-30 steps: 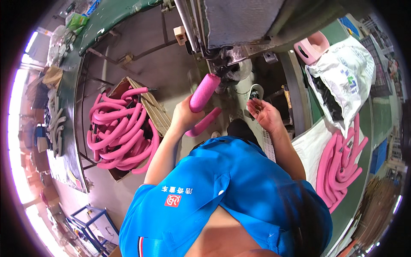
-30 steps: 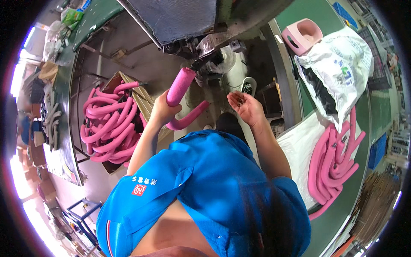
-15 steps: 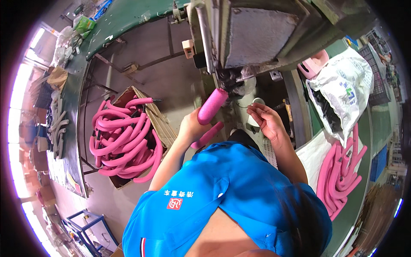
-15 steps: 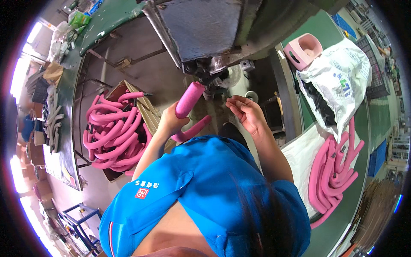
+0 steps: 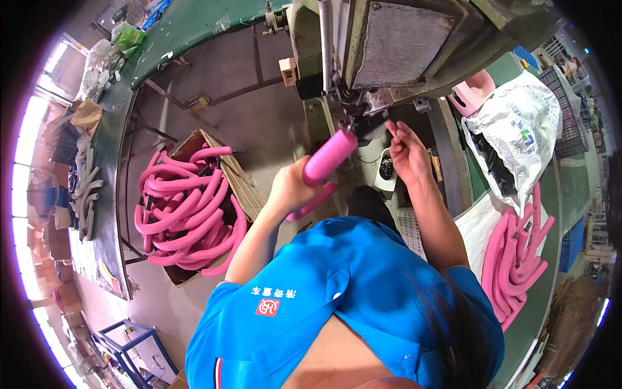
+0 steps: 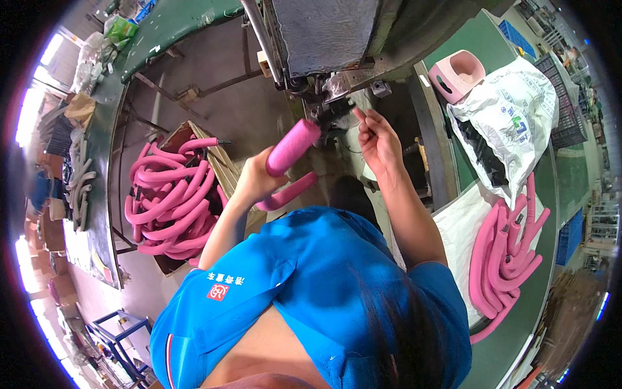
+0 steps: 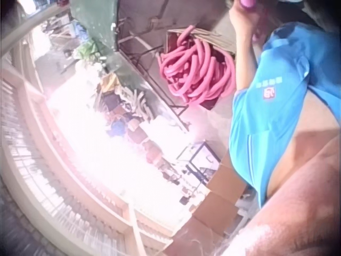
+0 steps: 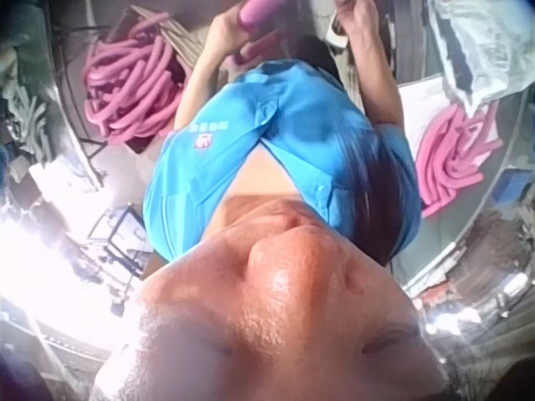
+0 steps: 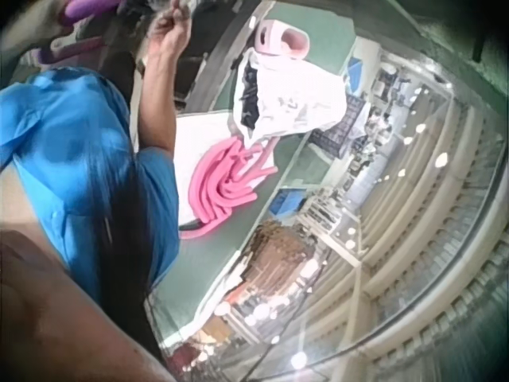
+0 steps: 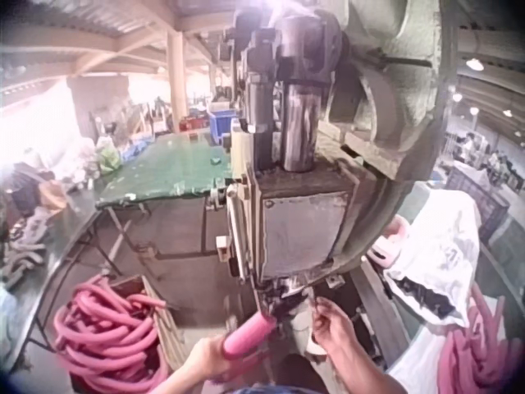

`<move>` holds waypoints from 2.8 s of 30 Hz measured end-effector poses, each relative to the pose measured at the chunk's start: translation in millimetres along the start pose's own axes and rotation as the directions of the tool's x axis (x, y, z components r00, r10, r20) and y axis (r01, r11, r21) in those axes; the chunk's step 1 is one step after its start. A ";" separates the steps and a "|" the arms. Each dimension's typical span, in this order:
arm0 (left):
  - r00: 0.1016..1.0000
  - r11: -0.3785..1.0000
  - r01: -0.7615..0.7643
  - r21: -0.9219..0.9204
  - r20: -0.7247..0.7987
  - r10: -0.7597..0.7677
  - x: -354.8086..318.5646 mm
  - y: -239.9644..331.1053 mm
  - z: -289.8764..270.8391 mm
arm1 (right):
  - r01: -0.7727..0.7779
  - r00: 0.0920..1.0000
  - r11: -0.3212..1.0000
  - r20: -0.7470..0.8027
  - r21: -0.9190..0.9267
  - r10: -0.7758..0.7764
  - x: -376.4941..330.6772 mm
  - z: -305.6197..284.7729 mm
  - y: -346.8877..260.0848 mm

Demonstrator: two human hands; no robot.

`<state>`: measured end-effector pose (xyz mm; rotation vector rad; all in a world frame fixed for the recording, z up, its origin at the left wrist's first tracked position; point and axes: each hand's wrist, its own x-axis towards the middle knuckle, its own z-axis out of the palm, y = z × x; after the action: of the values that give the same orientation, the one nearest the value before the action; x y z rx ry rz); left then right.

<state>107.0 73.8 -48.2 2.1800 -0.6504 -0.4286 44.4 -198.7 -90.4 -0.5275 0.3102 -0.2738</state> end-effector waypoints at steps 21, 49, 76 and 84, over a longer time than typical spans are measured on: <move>0.980 0.958 0.144 -0.246 -0.097 -0.172 -80.9 -38.4 -7.2 | -0.071 0.981 0.920 0.139 -0.386 0.134 31.7 58.7 34.2; 0.770 0.715 -0.637 0.289 0.178 0.613 -50.0 72.7 20.6 | 0.322 0.916 0.164 0.351 -0.932 0.196 -135.3 45.1 -48.4; 0.872 0.674 0.374 -0.637 -0.007 -0.490 -1.3 -66.4 115.8 | 0.109 0.825 0.745 0.477 -0.658 0.302 -131.9 -18.2 -82.8; 0.846 0.439 -0.395 -0.807 -0.133 0.516 18.0 181.1 91.6 | 0.544 0.802 0.427 0.598 -0.722 -0.009 -142.7 -25.8 -44.8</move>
<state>20.2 -90.8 34.8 1.0132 -0.8693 -0.4570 -103.6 -200.0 -56.7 -1.7037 -0.2355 -0.2853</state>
